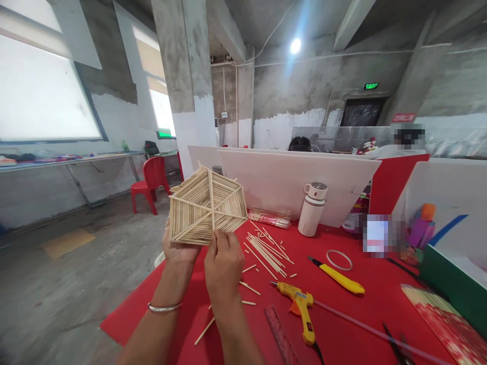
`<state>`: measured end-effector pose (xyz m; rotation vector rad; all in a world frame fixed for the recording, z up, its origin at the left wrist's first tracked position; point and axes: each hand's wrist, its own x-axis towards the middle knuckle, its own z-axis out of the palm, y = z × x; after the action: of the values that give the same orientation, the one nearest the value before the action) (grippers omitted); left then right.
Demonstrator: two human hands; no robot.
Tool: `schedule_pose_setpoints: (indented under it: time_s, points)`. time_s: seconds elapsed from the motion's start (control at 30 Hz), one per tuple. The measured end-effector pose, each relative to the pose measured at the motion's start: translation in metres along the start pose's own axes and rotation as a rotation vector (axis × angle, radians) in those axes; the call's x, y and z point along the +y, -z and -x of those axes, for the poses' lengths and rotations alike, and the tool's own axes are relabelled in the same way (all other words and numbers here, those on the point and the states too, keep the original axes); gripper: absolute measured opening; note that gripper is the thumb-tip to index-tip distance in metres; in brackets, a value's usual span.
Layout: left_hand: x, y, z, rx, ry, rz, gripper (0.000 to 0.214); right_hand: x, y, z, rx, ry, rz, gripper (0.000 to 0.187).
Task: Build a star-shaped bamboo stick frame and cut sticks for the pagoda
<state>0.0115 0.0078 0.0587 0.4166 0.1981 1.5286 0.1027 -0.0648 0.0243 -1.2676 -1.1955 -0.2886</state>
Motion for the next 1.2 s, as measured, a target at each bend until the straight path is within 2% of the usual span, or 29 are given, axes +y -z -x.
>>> schedule_pose_setpoints:
  time_s: [0.33,0.57,0.87,1.2]
  points:
    - [0.001,0.003,0.000,0.038,0.035,-0.034,0.046,0.004,-0.001,0.001,-0.013,0.030,0.037,0.028]
    - [0.002,0.003,0.001,0.012,0.050,-0.044,0.046,0.004,0.000,0.000,-0.016,0.049,0.063,0.027]
    - [-0.002,0.013,-0.004,0.014,0.056,0.055,0.046,0.006,0.001,0.000,-0.044,0.032,0.055,0.026]
    - [-0.003,0.015,-0.006,0.044,0.097,0.139,0.047,0.011,0.003,-0.001,-0.048,-0.021,-0.034,0.027]
